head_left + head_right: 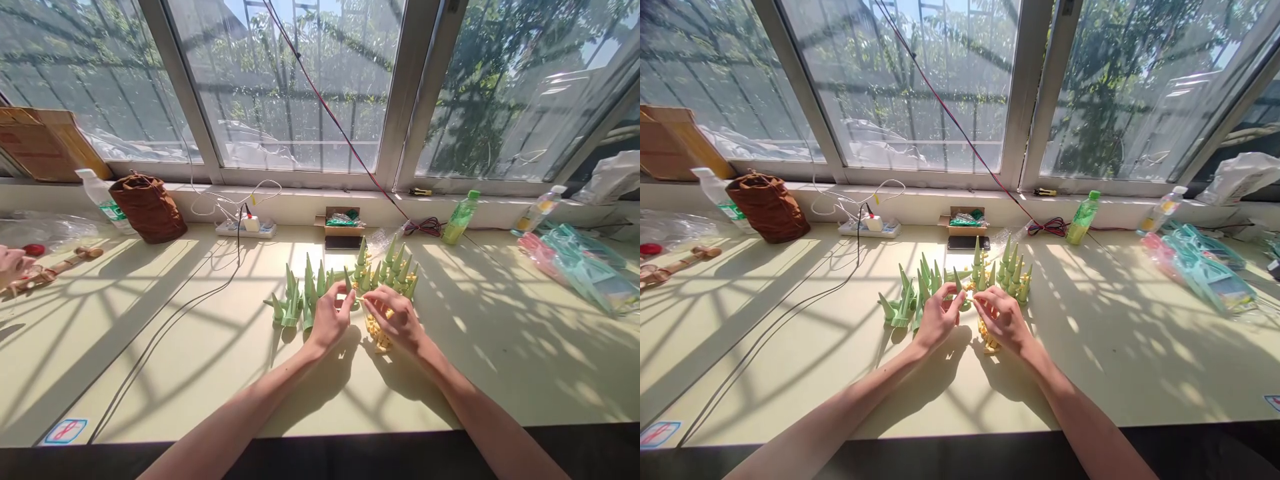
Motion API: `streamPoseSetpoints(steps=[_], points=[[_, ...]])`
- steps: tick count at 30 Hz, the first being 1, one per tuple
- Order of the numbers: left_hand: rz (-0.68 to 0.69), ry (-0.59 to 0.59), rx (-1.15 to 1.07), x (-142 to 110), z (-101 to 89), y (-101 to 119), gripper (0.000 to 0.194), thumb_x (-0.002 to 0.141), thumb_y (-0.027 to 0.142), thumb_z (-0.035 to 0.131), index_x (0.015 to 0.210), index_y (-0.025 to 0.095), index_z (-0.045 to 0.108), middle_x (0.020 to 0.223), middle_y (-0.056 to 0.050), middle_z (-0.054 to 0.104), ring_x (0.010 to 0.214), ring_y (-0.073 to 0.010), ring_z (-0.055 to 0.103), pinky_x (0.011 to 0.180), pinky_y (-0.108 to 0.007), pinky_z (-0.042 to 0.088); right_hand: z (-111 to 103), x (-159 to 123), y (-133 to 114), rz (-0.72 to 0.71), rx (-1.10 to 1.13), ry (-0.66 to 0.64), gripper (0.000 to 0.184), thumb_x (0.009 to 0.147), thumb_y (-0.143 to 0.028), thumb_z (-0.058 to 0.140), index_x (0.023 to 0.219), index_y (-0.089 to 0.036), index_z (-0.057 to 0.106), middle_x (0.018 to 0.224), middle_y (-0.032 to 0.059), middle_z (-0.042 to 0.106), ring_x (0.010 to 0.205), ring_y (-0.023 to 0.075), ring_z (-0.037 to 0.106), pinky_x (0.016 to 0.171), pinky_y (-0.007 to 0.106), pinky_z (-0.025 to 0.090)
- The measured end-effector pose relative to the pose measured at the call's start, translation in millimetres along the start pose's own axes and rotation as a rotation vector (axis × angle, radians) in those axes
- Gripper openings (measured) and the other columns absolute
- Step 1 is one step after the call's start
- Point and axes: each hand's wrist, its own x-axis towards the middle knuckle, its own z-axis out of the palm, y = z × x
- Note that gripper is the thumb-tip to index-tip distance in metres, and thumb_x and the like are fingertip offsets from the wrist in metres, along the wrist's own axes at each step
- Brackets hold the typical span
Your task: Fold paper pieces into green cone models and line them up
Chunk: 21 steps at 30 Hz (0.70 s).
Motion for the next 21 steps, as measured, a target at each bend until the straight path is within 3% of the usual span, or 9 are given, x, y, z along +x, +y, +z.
streamPoseSetpoints(steps=[13,21], points=[[-0.001,0.006,0.014,-1.1,0.7,0.4,0.024,0.093,0.039,0.051,0.1,0.018,0.061,0.093,-0.006,0.069,0.06,-0.0124,0.064,0.051,-0.023,0.049,3.6,-1.6,-1.7,0.017,-0.022,0.028,0.013,0.093,-0.023,0.052,0.097,-0.025,0.064,0.08,0.0055,0.059,0.067,0.0187,0.059,0.061,0.036,0.052],[0.015,-0.018,0.009,-1.6,1.1,1.3,0.026,0.093,0.04,0.053,0.097,0.016,0.061,0.094,-0.006,0.068,0.062,-0.0127,0.065,0.05,-0.021,0.049,4.3,-0.4,-0.7,0.019,-0.036,0.058,0.012,0.094,-0.024,0.051,0.094,-0.023,0.063,0.081,0.0053,0.06,0.058,0.0161,0.056,0.054,0.033,0.049]])
